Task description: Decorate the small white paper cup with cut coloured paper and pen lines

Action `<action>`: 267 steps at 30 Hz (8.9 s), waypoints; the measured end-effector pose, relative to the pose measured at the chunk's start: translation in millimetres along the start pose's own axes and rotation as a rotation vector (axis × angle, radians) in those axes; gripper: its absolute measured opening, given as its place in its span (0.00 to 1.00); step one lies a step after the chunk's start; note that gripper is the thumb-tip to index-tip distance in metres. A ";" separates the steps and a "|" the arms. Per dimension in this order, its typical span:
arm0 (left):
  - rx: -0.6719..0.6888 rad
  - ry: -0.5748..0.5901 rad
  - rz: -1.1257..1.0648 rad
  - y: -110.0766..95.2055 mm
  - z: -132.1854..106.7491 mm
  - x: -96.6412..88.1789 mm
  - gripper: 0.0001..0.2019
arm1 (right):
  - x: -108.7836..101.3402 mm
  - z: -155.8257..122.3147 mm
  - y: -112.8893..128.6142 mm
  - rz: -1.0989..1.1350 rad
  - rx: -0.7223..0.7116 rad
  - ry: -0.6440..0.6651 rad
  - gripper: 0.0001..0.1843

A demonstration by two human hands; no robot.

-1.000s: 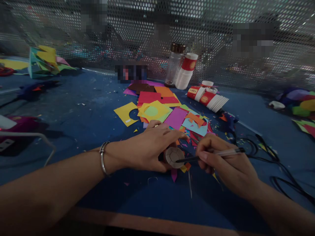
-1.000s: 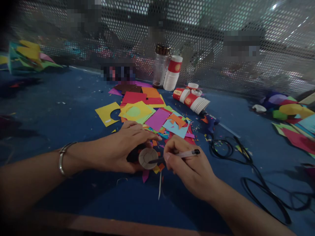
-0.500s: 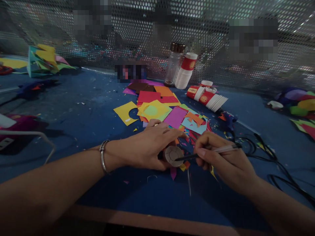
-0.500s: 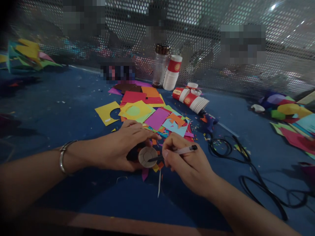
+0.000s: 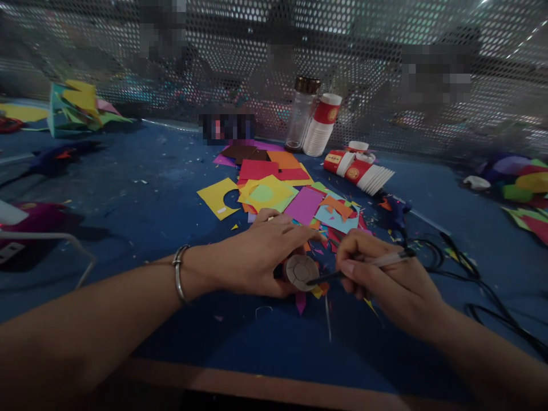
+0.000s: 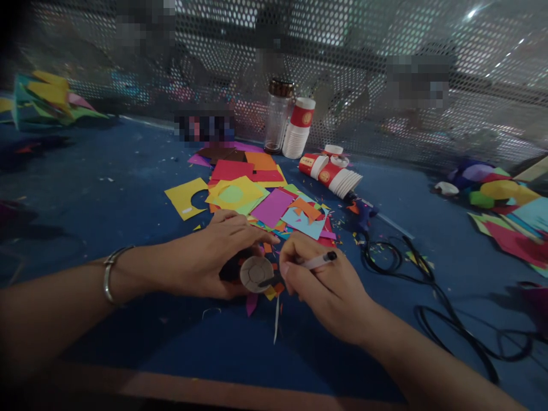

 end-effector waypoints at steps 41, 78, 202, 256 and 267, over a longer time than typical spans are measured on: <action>-0.021 0.019 -0.019 3.2 2.4 0.3 0.31 | -8.6 14.4 34.5 -0.283 -0.202 -0.104 0.12; 0.003 -0.025 -0.104 10.8 -0.2 4.8 0.36 | -3.7 -5.5 35.5 -0.387 -0.362 -0.256 0.11; 0.003 -0.014 -0.113 10.8 1.0 4.7 0.34 | 9.7 -15.0 38.3 -0.529 -0.487 -0.268 0.09; -0.029 0.008 -0.163 10.7 0.4 6.0 0.35 | 13.2 -17.0 38.2 -0.564 -0.500 -0.246 0.09; -0.043 0.014 -0.138 13.6 0.7 6.5 0.36 | 9.0 -14.9 38.4 -0.617 -0.477 -0.306 0.08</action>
Point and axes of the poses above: each hand's wrist, its own z-axis towards the middle knuckle, its own x-axis out of the palm, y = z × x, the point moved 10 cm from there along z, towards the middle knuckle, and after that the axes turned 8 degrees about y, right-handed, at the moved point
